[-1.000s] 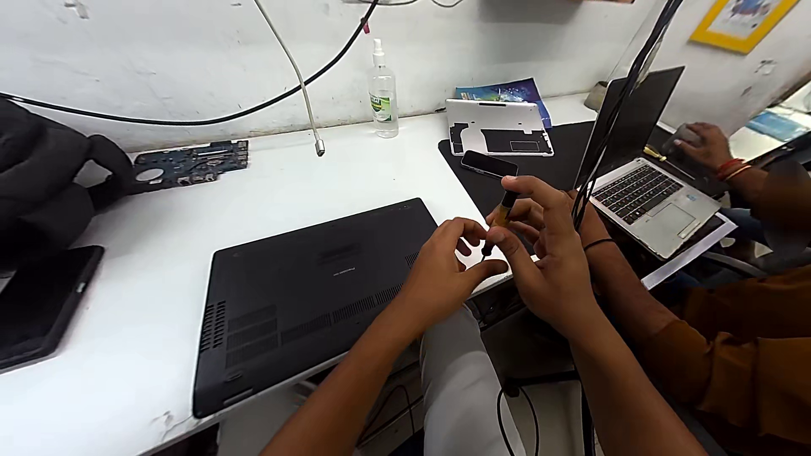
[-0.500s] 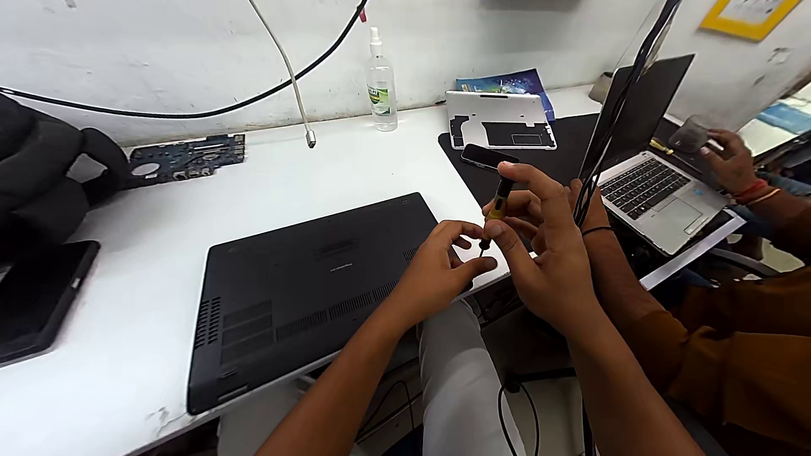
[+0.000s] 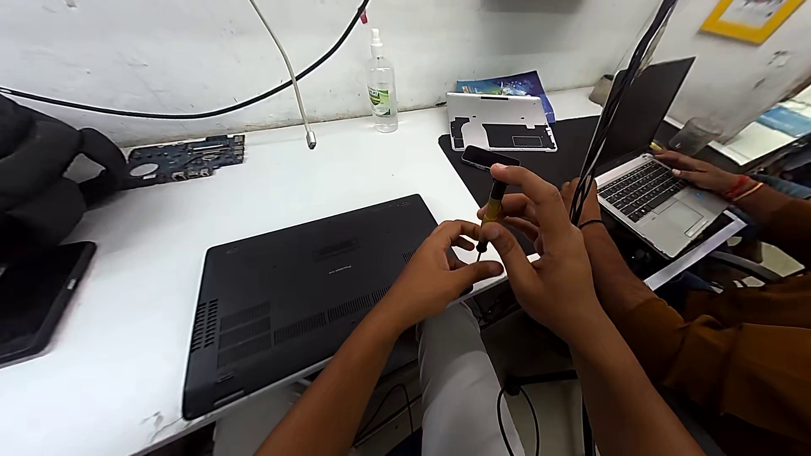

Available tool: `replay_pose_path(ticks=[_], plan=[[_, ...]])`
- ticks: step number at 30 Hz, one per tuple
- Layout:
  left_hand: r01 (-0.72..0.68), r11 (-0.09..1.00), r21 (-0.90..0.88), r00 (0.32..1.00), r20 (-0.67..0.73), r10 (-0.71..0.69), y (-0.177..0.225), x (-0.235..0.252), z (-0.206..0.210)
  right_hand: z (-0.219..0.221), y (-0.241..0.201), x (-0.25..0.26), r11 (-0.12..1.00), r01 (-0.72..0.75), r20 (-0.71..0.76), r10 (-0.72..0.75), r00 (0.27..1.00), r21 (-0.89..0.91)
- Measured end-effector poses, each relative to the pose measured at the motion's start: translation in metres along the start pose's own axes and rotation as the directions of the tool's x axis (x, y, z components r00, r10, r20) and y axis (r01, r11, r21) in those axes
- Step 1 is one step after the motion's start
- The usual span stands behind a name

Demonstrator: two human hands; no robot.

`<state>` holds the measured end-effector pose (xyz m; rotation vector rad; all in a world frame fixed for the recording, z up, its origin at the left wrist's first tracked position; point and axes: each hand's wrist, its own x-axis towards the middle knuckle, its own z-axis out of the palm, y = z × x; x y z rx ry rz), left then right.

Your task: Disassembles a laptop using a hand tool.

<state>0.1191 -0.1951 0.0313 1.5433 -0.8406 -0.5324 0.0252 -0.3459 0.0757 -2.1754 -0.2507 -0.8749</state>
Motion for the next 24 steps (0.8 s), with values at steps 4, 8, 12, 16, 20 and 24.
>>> replay_pose_path(ticks=[4,8,12,16,20,24], plan=[[-0.174,0.983,-0.059,0.983,0.039,0.177,0.006,0.002,-0.008,0.000,0.001,-0.001,0.991,0.006,0.035,-0.010,0.999,0.134],[-0.084,0.995,0.048,0.988,-0.128,0.090,0.010,0.004,0.007,0.009,0.008,0.003,0.992,0.071,-0.073,-0.079,0.994,-0.106],[-0.112,0.842,0.528,0.991,-0.008,0.137,-0.006,0.001,-0.003,-0.001,0.003,0.000,0.994,-0.011,-0.033,0.008,0.999,-0.108],[-0.166,0.685,0.710,0.985,0.147,0.087,-0.021,-0.006,-0.011,-0.006,0.005,-0.006,0.995,-0.049,-0.053,0.045,0.998,-0.085],[-0.187,0.641,0.745,0.982,0.144,0.119,-0.022,-0.008,-0.011,0.001,0.008,-0.005,0.989,-0.006,-0.101,-0.009,0.995,-0.147],[-0.180,0.627,0.758,0.983,0.123,0.134,-0.027,-0.012,-0.009,0.002,0.006,-0.005,0.988,-0.027,-0.105,0.011,0.994,-0.150]])
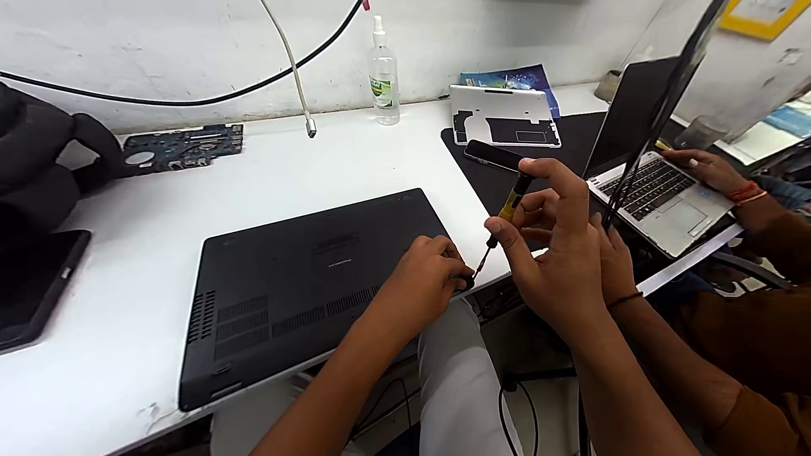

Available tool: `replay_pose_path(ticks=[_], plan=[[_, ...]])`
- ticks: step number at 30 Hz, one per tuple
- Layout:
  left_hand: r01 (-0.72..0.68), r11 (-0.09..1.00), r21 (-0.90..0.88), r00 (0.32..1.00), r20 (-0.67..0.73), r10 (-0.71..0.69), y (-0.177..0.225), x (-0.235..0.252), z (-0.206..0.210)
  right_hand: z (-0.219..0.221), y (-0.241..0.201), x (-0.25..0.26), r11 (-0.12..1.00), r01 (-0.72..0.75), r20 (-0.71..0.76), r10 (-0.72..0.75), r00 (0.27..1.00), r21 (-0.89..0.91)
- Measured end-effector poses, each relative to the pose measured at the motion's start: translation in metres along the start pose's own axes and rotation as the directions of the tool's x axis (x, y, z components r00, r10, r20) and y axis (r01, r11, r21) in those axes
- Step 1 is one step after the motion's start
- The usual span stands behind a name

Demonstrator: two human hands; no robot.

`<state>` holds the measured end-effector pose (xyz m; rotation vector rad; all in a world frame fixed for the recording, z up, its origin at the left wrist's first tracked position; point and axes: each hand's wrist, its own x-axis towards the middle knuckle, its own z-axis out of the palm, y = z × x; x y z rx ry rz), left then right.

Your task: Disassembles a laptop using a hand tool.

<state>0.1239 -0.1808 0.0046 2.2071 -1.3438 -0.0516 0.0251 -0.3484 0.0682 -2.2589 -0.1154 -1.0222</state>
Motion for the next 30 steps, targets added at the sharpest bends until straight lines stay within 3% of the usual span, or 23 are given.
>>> replay_pose_path(ticks=[4,9,15,19,24,30], plan=[[-0.004,1.000,-0.013,1.000,-0.012,0.004,-0.002,-0.002,0.002,-0.008,-0.006,-0.003,0.982,-0.112,0.130,0.093,0.987,0.150],[-0.011,1.000,-0.025,1.000,-0.028,0.010,-0.004,-0.003,0.003,-0.002,-0.001,-0.006,0.998,-0.057,0.013,0.057,0.998,0.008],[-0.021,1.000,-0.023,0.999,-0.048,0.020,-0.004,-0.006,0.004,-0.013,-0.004,-0.010,0.979,-0.128,-0.015,0.132,0.991,0.162],[-0.050,0.998,0.049,0.985,-0.165,0.058,0.003,-0.039,0.006,-0.020,-0.022,-0.015,0.976,-0.104,-0.076,0.120,0.990,0.191],[0.120,0.964,0.237,0.935,-0.355,-0.029,0.015,-0.136,0.021,-0.001,-0.039,-0.020,0.971,0.035,-0.109,-0.009,0.994,0.238],[0.450,0.842,0.299,0.799,-0.556,-0.229,0.004,-0.206,0.024,0.045,-0.058,-0.026,0.950,0.090,-0.012,-0.091,0.996,0.298]])
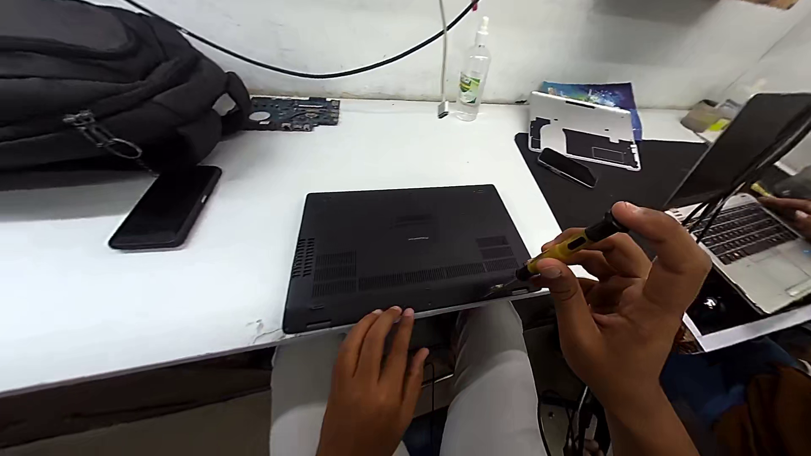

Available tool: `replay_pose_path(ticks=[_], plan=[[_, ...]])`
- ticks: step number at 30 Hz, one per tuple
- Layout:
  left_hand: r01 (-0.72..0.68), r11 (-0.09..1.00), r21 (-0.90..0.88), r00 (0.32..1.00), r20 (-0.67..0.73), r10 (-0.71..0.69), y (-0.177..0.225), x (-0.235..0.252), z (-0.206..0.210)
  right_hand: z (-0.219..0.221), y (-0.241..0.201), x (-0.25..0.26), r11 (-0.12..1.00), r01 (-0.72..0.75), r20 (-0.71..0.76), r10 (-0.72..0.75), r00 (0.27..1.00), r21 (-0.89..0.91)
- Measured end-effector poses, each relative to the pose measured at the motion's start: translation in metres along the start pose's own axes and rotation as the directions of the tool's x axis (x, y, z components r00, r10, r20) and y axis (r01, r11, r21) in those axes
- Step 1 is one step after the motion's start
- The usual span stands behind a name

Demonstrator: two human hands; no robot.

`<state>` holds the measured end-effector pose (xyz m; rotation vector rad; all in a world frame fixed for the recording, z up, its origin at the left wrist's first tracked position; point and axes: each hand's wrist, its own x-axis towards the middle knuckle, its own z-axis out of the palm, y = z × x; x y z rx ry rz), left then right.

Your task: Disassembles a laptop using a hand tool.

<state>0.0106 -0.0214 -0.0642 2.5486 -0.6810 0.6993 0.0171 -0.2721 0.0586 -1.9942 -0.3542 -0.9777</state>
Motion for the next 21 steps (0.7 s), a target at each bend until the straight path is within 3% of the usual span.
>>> replay_pose_path(ticks=[4,10,21], plan=[[0.085,0.995,0.057,0.993,-0.085,-0.080,-0.012,-0.010,0.002,0.026,-0.005,-0.001,0.996,0.013,0.044,-0.017,0.999,0.083],[0.077,0.996,0.053,0.991,-0.118,-0.070,-0.018,-0.012,0.008,0.048,-0.010,0.004,0.987,0.056,0.076,-0.068,0.995,0.149],[0.079,0.996,0.047,0.989,-0.126,-0.073,-0.019,-0.015,0.012,0.055,-0.012,0.009,0.995,0.060,0.149,-0.071,0.986,0.081]])
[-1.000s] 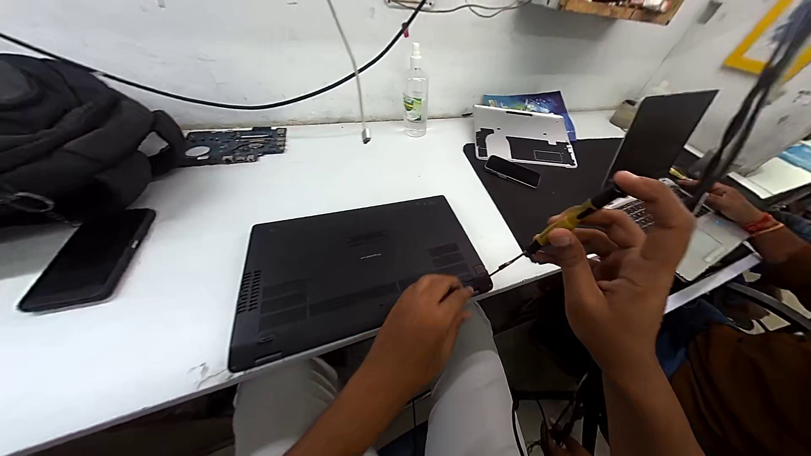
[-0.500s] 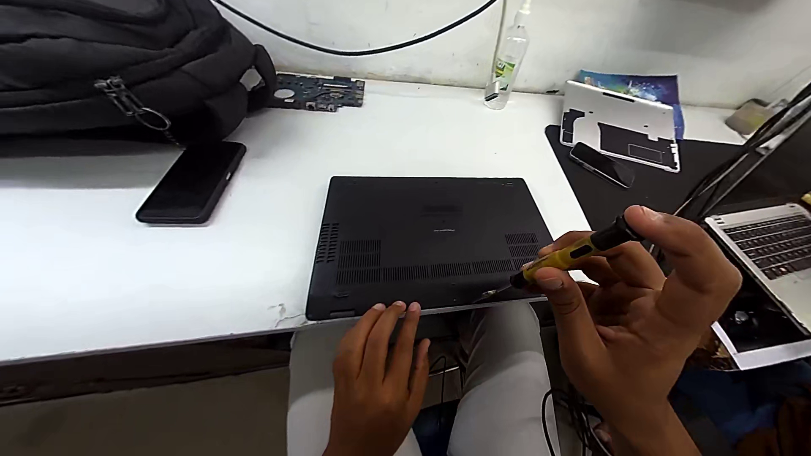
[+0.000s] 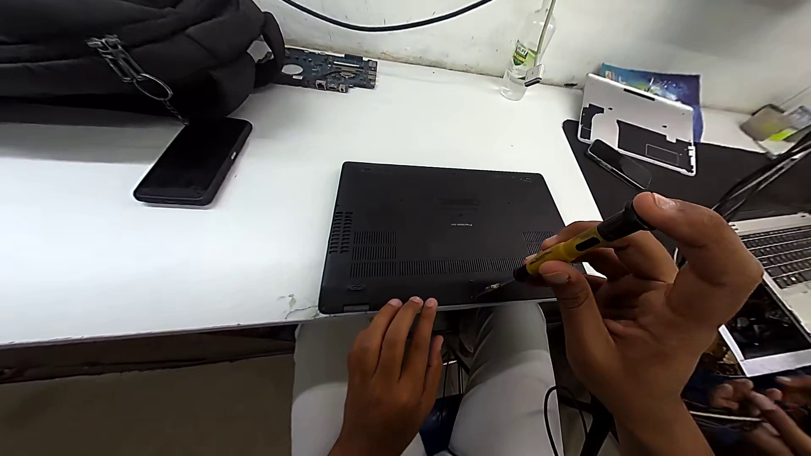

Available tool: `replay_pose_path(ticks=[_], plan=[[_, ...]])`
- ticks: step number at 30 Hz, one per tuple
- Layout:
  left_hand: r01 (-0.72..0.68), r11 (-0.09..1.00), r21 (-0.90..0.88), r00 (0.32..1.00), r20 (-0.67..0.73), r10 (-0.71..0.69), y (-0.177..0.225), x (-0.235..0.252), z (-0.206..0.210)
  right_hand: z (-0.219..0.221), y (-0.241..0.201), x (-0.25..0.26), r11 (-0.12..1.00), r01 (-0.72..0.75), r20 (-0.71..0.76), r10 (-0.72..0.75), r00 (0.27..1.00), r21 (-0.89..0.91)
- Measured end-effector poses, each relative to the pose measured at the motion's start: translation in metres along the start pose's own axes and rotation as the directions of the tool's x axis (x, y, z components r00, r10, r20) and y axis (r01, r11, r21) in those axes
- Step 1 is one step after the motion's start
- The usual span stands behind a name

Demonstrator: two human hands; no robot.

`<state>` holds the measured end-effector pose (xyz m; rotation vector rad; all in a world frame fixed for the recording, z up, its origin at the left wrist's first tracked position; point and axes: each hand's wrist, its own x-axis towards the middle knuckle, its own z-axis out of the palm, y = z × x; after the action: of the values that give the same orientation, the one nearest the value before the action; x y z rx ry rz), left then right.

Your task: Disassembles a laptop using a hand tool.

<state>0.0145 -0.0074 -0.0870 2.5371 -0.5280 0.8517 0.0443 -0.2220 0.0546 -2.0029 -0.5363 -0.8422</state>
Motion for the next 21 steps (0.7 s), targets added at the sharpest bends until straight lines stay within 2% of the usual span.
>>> replay_pose_path(ticks=[4,6,9,11,14,16,21], plan=[[0.002,1.000,-0.002,1.000,0.002,-0.002,-0.001,-0.001,0.000,-0.002,-0.002,0.008,0.992,-0.044,0.115,0.030,0.993,0.121],[-0.005,1.000,-0.011,1.000,0.012,0.005,0.000,-0.002,0.001,0.002,0.000,0.013,0.987,-0.043,0.124,0.024,0.992,0.154],[-0.002,0.993,-0.119,1.000,0.000,0.002,-0.002,-0.007,-0.003,0.009,0.004,0.018,0.999,-0.004,0.109,0.009,0.994,-0.049],[0.018,0.978,-0.209,0.999,-0.046,-0.028,-0.011,-0.014,-0.012,0.009,-0.001,0.021,0.993,-0.037,0.131,0.052,0.990,-0.112],[0.131,0.932,-0.337,0.980,-0.099,-0.174,-0.029,-0.022,-0.028,0.004,-0.004,0.023,0.990,-0.141,0.203,0.139,0.969,-0.008],[0.235,0.877,-0.418,0.951,-0.088,-0.297,-0.043,-0.025,-0.033,0.006,-0.004,0.024,0.980,-0.182,0.207,0.163,0.965,0.075],[0.449,0.664,-0.598,0.867,0.113,-0.485,-0.065,-0.024,-0.029,0.049,-0.020,0.035,0.947,-0.103,0.132,0.065,0.989,0.304]])
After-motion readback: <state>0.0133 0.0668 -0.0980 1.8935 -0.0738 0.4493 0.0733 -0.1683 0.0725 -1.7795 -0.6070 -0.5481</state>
